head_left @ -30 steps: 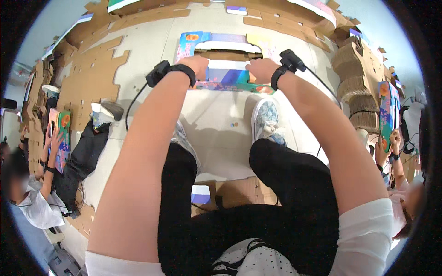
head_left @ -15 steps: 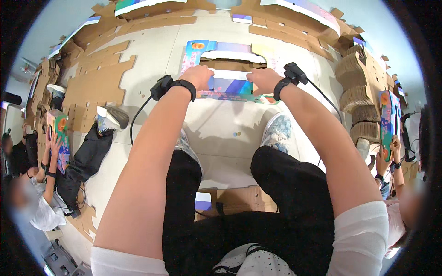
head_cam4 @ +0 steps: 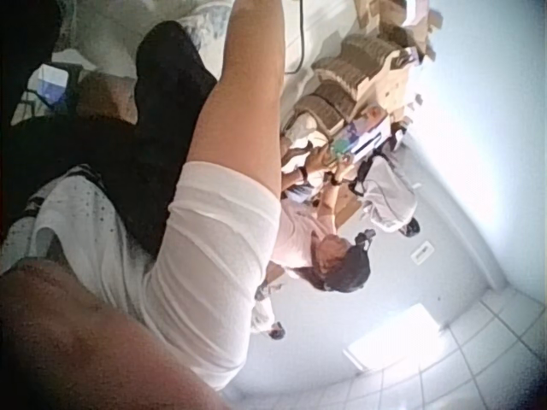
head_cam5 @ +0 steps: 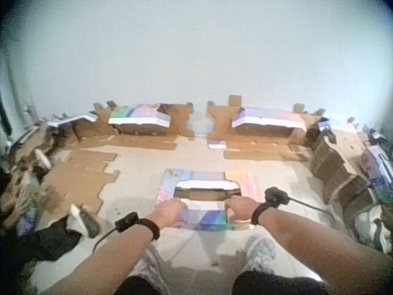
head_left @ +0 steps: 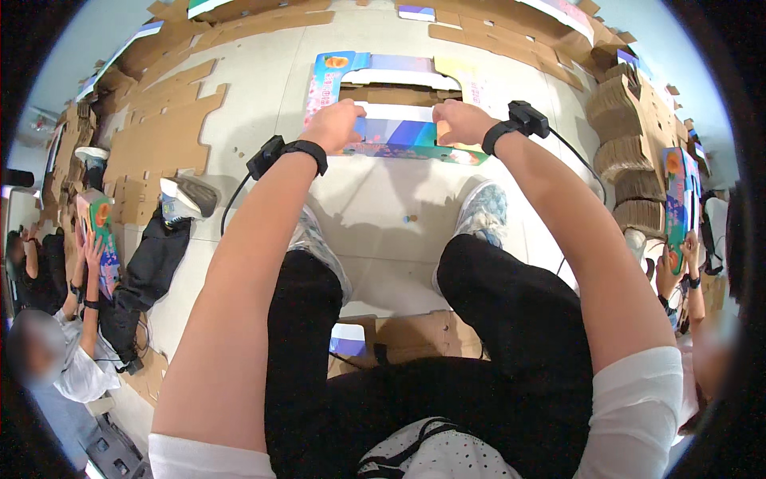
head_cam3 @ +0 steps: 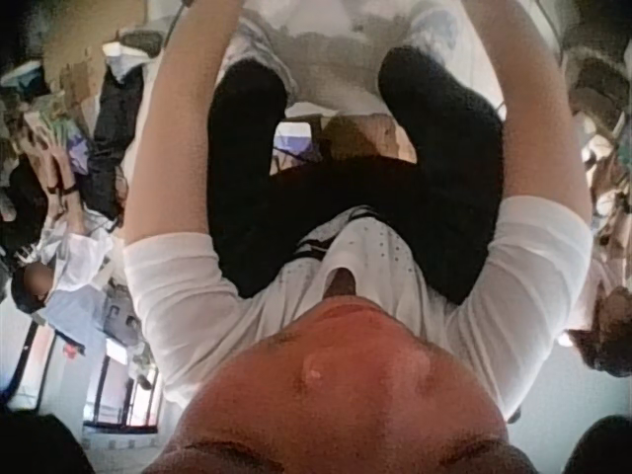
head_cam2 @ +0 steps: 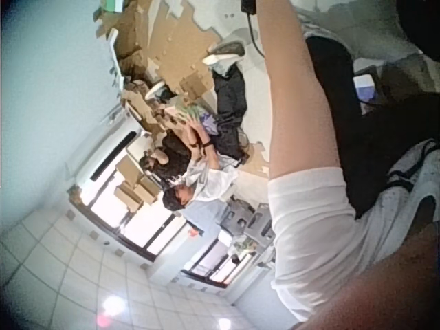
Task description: The recorder and other people are sitting on the floor assembling cardboard boxes by folding and fitting the pieces together.
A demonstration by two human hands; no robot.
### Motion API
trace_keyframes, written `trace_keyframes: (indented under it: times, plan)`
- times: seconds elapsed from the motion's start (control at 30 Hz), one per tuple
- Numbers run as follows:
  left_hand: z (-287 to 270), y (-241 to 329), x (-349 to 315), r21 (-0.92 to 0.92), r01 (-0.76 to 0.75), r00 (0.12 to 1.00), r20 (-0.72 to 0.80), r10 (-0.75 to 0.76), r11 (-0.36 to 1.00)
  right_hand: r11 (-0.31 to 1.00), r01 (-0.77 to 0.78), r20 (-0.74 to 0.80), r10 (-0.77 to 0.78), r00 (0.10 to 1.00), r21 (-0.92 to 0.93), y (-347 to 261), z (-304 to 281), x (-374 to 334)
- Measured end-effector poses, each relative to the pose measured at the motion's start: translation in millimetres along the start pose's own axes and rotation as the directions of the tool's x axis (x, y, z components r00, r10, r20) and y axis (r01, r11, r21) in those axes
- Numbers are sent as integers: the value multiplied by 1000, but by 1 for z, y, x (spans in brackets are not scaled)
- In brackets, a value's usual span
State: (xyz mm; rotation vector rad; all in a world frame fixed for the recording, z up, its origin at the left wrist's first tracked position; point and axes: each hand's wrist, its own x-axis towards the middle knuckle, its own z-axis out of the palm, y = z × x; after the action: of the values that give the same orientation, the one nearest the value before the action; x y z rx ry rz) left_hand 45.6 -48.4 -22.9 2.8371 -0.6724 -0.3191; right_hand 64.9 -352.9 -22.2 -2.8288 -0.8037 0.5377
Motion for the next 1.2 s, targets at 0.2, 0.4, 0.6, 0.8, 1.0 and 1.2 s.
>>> trace_keyframes:
  times: [0.2,0.4,0.6,0.8,1.0,1.2]
  plan:
    - [2,11,2,74,8,1000,-26,-6,997,990,-39,-19,37,999,-133,-12,-5,-10]
    - [5,6,2,60,-16,999,-31,18,998,972,4,-48,-16,999,-237,-17,-6,-11]
    - [0,8,3,69,-24,1000,11,24,997,980,13,-31,-20,999,-199,-8,-3,-12]
    - [6,2,1,20,-25,999,-42,26,1000,971,-14,3,16,1000,-238,-27,10,-17]
    - [4,6,3,25,-23,1000,-15,23,999,972,12,-134,-45,990,-233,-28,23,-27]
    - [12,8,3,0,-14,999,-46,14,1000,773,-268,-304,103,947,-575,-33,84,-6]
